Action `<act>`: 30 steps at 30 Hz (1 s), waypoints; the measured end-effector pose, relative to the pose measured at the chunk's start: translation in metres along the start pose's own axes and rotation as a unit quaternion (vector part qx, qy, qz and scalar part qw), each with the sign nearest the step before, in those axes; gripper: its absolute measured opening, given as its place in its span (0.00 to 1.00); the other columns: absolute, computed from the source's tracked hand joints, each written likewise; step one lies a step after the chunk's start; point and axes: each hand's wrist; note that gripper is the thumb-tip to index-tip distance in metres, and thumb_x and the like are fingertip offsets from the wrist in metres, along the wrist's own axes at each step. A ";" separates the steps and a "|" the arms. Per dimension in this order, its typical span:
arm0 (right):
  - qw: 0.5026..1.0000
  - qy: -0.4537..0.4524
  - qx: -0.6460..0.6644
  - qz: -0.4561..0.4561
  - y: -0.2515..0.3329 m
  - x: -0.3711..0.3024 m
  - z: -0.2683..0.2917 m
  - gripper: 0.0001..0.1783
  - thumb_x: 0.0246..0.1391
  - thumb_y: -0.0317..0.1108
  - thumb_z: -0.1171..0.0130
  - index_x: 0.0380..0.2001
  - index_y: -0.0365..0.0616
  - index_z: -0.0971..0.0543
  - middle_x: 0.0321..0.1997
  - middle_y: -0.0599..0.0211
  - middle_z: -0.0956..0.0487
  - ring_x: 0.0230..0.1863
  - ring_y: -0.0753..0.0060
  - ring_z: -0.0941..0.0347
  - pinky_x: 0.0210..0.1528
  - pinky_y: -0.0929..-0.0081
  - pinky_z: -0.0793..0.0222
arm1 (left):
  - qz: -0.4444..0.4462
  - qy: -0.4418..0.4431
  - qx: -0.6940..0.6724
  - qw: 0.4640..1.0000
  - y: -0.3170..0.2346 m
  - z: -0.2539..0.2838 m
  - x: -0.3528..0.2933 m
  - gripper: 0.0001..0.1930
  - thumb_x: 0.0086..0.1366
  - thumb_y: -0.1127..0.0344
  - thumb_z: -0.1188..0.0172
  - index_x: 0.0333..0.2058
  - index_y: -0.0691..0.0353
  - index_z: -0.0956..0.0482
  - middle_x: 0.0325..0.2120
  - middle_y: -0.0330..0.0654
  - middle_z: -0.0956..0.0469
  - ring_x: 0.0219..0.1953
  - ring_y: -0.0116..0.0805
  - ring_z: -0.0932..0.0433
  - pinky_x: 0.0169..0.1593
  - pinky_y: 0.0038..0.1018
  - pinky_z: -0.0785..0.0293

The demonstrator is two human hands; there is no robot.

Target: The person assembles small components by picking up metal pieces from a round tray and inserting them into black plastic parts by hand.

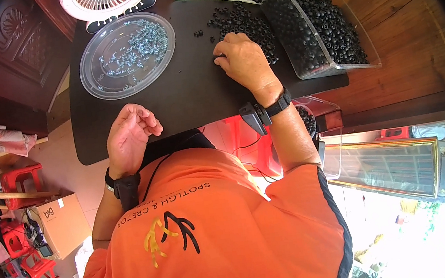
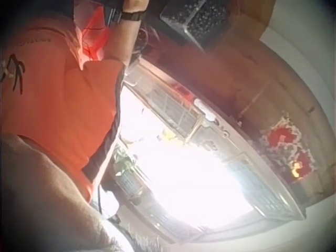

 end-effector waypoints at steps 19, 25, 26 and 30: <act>0.921 -0.012 0.377 0.098 0.112 -0.005 0.000 0.22 0.39 0.21 0.33 0.42 0.44 0.23 0.35 0.66 0.22 0.39 0.66 0.24 0.41 0.71 0.25 | 0.039 0.005 0.013 0.999 -0.003 -0.014 0.005 0.13 0.68 0.61 0.55 0.41 0.64 0.29 0.33 0.40 0.26 0.35 0.29 0.26 0.42 0.25 0.31; 0.923 -0.038 0.356 0.140 0.126 -0.003 -0.008 0.22 0.37 0.23 0.32 0.40 0.45 0.23 0.37 0.65 0.22 0.40 0.61 0.25 0.41 0.69 0.26 | 0.003 -0.017 -0.004 1.000 -0.002 -0.018 0.001 0.14 0.69 0.60 0.55 0.43 0.65 0.31 0.35 0.42 0.26 0.37 0.29 0.26 0.43 0.26 0.32; 0.923 -0.038 0.352 0.151 0.126 -0.003 -0.009 0.22 0.37 0.24 0.32 0.40 0.45 0.23 0.37 0.64 0.22 0.41 0.60 0.25 0.42 0.68 0.26 | -0.006 -0.010 -0.018 1.000 -0.001 -0.016 0.000 0.14 0.69 0.60 0.55 0.42 0.65 0.31 0.35 0.41 0.26 0.37 0.29 0.27 0.43 0.27 0.33; 0.918 -0.078 0.367 0.129 0.130 -0.003 -0.013 0.20 0.36 0.25 0.31 0.38 0.45 0.22 0.38 0.62 0.22 0.41 0.59 0.25 0.42 0.67 0.26 | -0.049 0.009 -0.046 0.998 0.001 -0.007 0.000 0.13 0.69 0.60 0.56 0.42 0.65 0.31 0.35 0.41 0.27 0.37 0.30 0.28 0.44 0.28 0.33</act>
Point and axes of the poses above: each hand's wrist, its own x-axis towards the middle knuckle, its own z-axis out of the back of the hand, y = z × x
